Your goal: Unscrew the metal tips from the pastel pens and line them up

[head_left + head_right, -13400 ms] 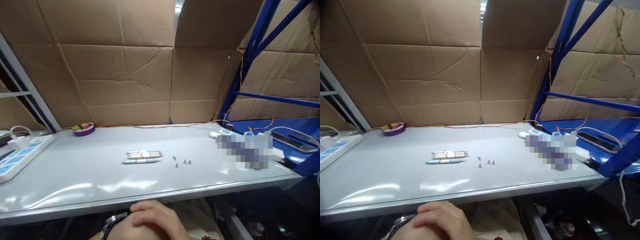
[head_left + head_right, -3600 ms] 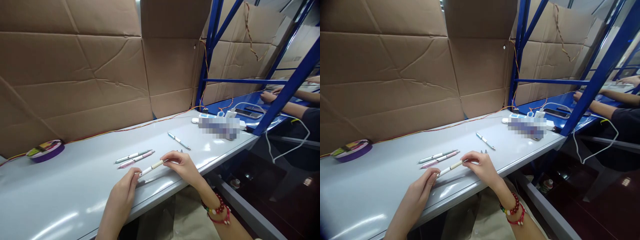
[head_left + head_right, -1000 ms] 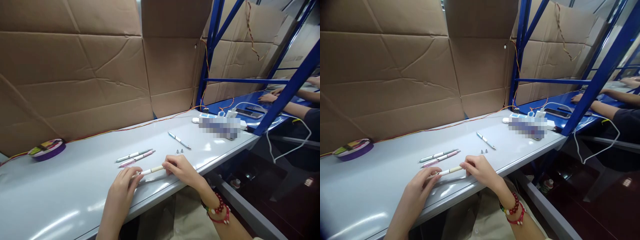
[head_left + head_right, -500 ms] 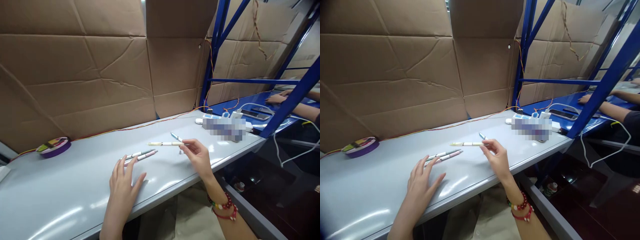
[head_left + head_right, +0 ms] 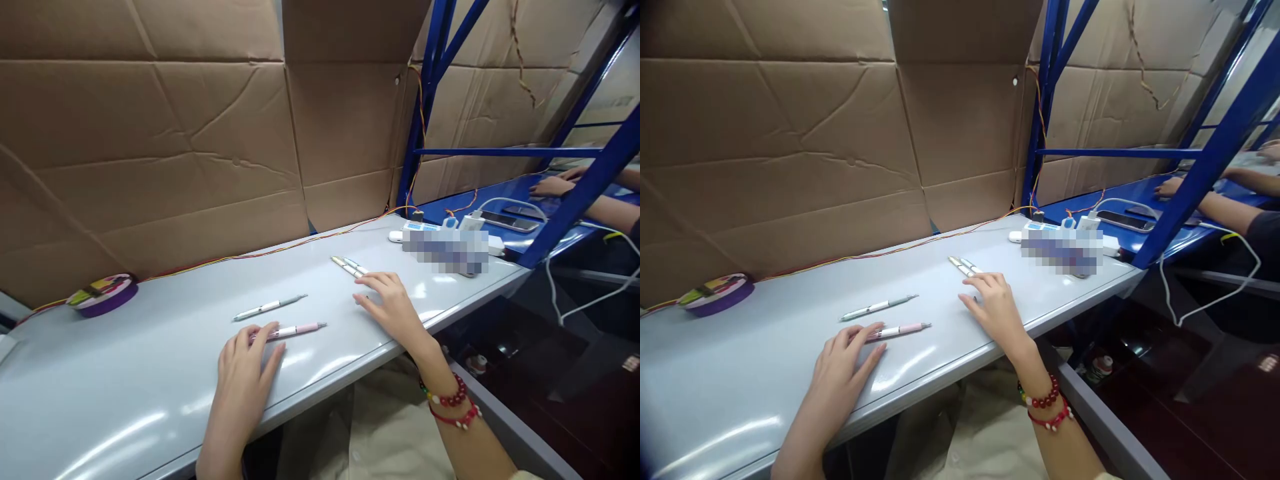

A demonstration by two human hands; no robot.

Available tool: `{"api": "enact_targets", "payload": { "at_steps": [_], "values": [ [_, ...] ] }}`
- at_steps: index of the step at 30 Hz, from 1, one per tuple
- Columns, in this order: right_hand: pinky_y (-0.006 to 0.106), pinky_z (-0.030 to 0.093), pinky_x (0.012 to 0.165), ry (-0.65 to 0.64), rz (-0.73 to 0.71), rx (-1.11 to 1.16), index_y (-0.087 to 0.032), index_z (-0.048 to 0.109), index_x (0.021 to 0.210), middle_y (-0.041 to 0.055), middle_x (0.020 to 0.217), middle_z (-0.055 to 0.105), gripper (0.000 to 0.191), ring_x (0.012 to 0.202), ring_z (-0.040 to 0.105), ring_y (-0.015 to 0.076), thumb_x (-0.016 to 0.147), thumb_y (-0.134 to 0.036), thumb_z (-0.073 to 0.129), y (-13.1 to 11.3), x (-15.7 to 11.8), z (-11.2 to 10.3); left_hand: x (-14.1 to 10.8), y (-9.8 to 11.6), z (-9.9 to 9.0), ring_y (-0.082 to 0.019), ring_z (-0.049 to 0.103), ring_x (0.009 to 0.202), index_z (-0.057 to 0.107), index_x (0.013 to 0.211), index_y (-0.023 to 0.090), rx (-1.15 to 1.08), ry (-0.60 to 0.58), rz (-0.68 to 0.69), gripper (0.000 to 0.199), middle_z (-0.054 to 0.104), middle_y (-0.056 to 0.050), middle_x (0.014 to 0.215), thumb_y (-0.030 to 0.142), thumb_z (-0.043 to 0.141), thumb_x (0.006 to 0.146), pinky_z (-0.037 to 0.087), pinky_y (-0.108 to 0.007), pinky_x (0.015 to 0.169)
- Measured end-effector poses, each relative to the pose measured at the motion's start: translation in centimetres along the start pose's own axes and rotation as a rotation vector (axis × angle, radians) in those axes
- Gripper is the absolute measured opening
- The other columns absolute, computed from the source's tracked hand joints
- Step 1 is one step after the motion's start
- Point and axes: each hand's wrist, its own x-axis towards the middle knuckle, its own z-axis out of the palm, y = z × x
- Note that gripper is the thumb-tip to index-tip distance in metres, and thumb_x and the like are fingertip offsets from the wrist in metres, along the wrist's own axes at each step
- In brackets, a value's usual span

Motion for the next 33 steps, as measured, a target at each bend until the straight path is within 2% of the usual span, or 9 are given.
{"api": "enact_targets", "payload": {
  "at_steps": [4,6,9,11,15,17,19,25,33],
  "values": [
    [0.045,0.041,0.088,-0.045,0.018,-0.038,-0.022,0.067,0.079,0.0079,0.101,0.061,0.01,0.104,0.047,0.0277,0.082,-0.027,0.059,0.2,-0.1,0.1,0.1,0.4,-0.6,-0.024,0.052,0.093,0.058,0.092,0.026,-0.073,-0.051,0.041,0.023,0.058,-0.004,0.097,0.038,0.039,0.088,0.04,-0.043,0.085],
    [0.044,0.042,0.088,0.031,0.037,0.027,-0.022,0.066,0.08,0.0082,0.097,0.062,0.01,0.101,0.049,0.0271,0.083,-0.027,0.058,0.2,-0.1,-0.1,0.0,0.6,-1.0,-0.024,0.053,0.09,0.055,0.087,0.025,-0.129,-0.076,0.063,0.022,0.06,-0.004,0.093,0.037,0.037,0.089,0.041,-0.04,0.082],
    [0.042,0.043,0.085,0.236,0.122,0.168,-0.021,0.064,0.087,0.0073,0.09,0.064,0.012,0.093,0.053,0.0248,0.085,-0.028,0.054,-0.5,-0.3,-0.5,-0.2,1.0,-1.3,-0.022,0.056,0.086,0.05,0.088,0.025,-0.211,-0.071,0.041,0.021,0.06,-0.002,0.089,0.038,0.034,0.091,0.044,-0.034,0.074],
    [0.038,0.045,0.082,0.295,0.193,0.311,-0.02,0.062,0.09,0.0064,0.088,0.064,0.013,0.086,0.057,0.022,0.086,-0.029,0.053,-1.5,-0.5,-0.5,-0.4,1.2,-1.5,-0.02,0.057,0.079,0.048,0.089,0.025,-0.242,-0.052,0.008,0.022,0.06,-0.001,0.084,0.04,0.031,0.091,0.045,-0.032,0.068],
    [0.031,0.049,0.077,0.071,0.248,0.708,-0.019,0.061,0.09,0.0046,0.087,0.065,0.014,0.082,0.061,0.0183,0.085,-0.03,0.054,-4.3,-1.0,0.6,-0.6,1.4,-1.6,-0.019,0.057,0.071,0.047,0.09,0.025,-0.265,-0.041,-0.029,0.028,0.058,0.0,0.076,0.042,0.024,0.093,0.045,-0.03,0.065],
    [0.03,0.049,0.077,-0.038,0.251,0.89,-0.019,0.06,0.092,0.0045,0.089,0.066,0.015,0.082,0.062,0.017,0.085,-0.031,0.055,-5.5,-1.1,1.4,-0.6,1.5,-1.7,-0.019,0.057,0.076,0.048,0.092,0.026,-0.274,-0.041,-0.024,0.03,0.059,0.0,0.081,0.043,0.024,0.093,0.045,-0.031,0.068],
    [0.03,0.05,0.077,-0.075,0.273,0.995,-0.019,0.06,0.093,0.0044,0.089,0.067,0.017,0.081,0.063,0.0166,0.084,-0.032,0.056,-6.2,-1.1,1.9,-0.6,1.4,-1.7,-0.019,0.057,0.082,0.048,0.094,0.026,-0.284,-0.045,-0.017,0.029,0.06,-0.001,0.086,0.043,0.024,0.093,0.045,-0.031,0.071],
    [0.027,0.048,0.071,-0.012,0.321,0.93,-0.019,0.065,0.085,0.0034,0.087,0.068,0.017,0.083,0.063,0.0176,0.08,-0.035,0.062,-5.8,-1.2,1.9,-0.6,1.4,-1.7,-0.019,0.056,0.076,0.049,0.093,0.026,-0.26,-0.101,-0.003,0.029,0.059,-0.001,0.085,0.042,0.025,0.093,0.044,-0.031,0.067],
    [0.027,0.048,0.072,-0.161,0.237,0.809,-0.022,0.069,0.088,0.0026,0.089,0.07,0.013,0.084,0.063,0.0172,0.081,-0.03,0.06,-6.3,-1.2,1.5,-0.6,1.6,-1.8,-0.02,0.056,0.079,0.051,0.089,0.026,-0.247,-0.12,0.019,0.028,0.061,-0.001,0.087,0.043,0.028,0.092,0.044,-0.03,0.069]
  ]
}}
